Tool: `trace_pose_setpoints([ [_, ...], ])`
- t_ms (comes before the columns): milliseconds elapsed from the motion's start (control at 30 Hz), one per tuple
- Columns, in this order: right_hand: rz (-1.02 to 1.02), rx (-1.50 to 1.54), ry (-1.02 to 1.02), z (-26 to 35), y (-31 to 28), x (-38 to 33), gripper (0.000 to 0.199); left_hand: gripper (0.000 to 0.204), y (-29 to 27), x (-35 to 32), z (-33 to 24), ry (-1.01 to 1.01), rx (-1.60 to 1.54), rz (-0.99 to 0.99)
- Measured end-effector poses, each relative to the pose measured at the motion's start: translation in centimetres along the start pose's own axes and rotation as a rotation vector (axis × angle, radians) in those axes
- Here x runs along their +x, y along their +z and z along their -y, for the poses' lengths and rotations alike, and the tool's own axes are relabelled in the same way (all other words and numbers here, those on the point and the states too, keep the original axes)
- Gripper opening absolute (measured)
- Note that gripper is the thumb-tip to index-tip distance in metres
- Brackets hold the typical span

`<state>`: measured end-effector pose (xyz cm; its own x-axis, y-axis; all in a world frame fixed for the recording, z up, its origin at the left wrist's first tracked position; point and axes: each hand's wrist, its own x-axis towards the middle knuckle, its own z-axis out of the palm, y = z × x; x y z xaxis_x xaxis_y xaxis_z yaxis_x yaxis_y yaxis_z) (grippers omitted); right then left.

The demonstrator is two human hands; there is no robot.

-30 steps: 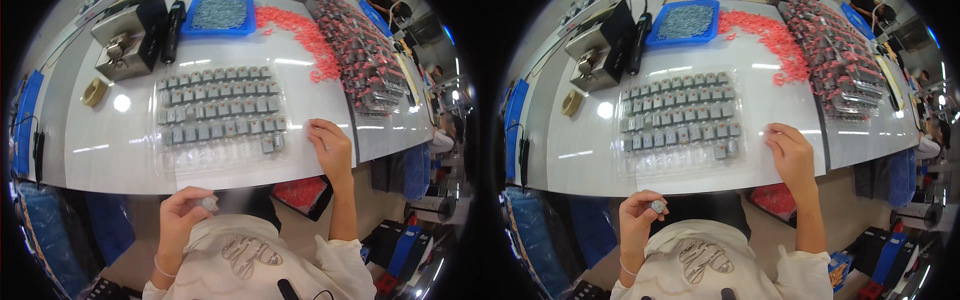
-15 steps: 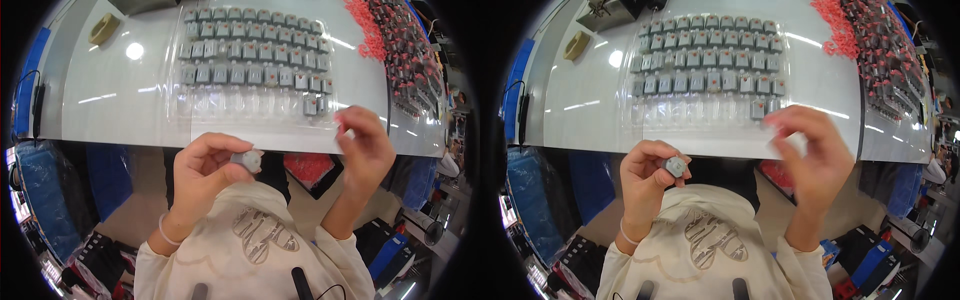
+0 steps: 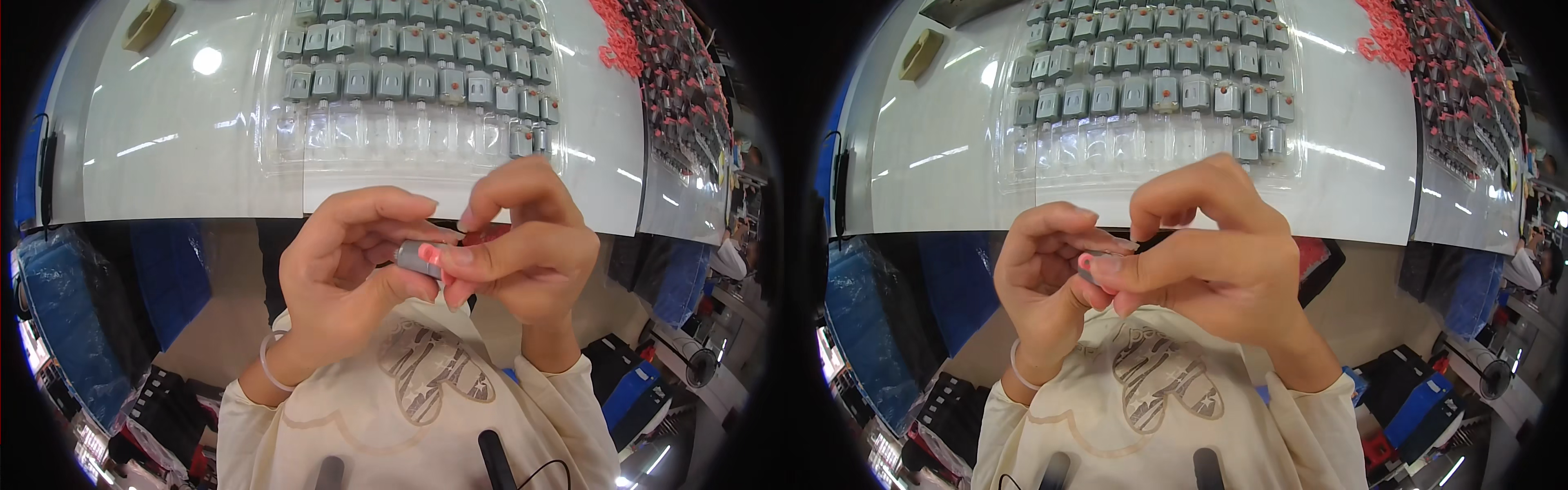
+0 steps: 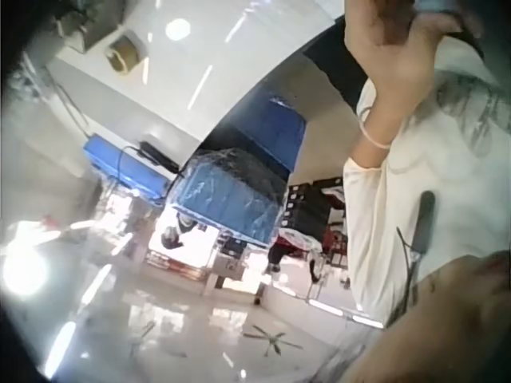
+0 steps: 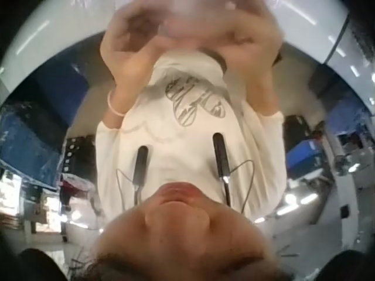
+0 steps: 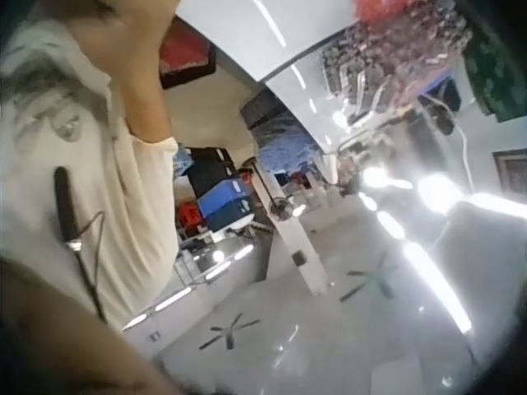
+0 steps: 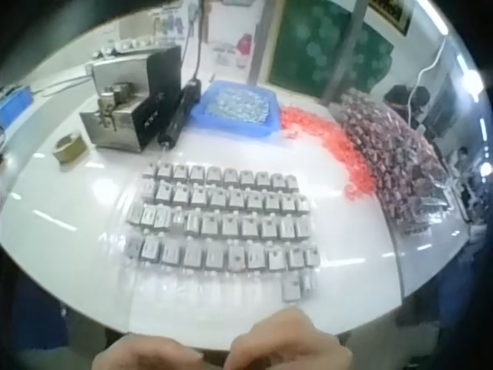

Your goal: Assembling toy components by manually attaching pink rubber bands to grey plastic parts and organizing them into trays.

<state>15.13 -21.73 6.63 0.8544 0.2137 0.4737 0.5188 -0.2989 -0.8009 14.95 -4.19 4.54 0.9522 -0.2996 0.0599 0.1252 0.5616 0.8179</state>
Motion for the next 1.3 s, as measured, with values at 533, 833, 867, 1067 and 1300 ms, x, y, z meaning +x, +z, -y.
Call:
trace_pose_setpoints([
  [533,-0.113,0.452,0.388,0.8,1.7,0.1,0.021,0.024,0.1,0.7,-0.8,0.244,0.312,0.037],
  [833,-0.015,0.185,0.122,0.0,2.3,0.6,0.037,0.034,-2.3,0.8,-1.1,0.373,0.344,0.068],
  [867,-0.028,0.172,0.069,-0.3,2.7,0.4,0.039,0.035,-3.0,0.9,-1.1,0.435,0.462,0.128],
  [1067,-0.063,0.097,0.072,0.4,3.7,0.9,0.037,0.03,-4.2,0.4,-1.0,0.333,0.304,0.052],
  [1300,-0.202,-0.065,0.079,-0.1,2.5,0.8,0.024,0.02,-6.7,3.2,-4.2,0.368,0.658,-0.071],
])
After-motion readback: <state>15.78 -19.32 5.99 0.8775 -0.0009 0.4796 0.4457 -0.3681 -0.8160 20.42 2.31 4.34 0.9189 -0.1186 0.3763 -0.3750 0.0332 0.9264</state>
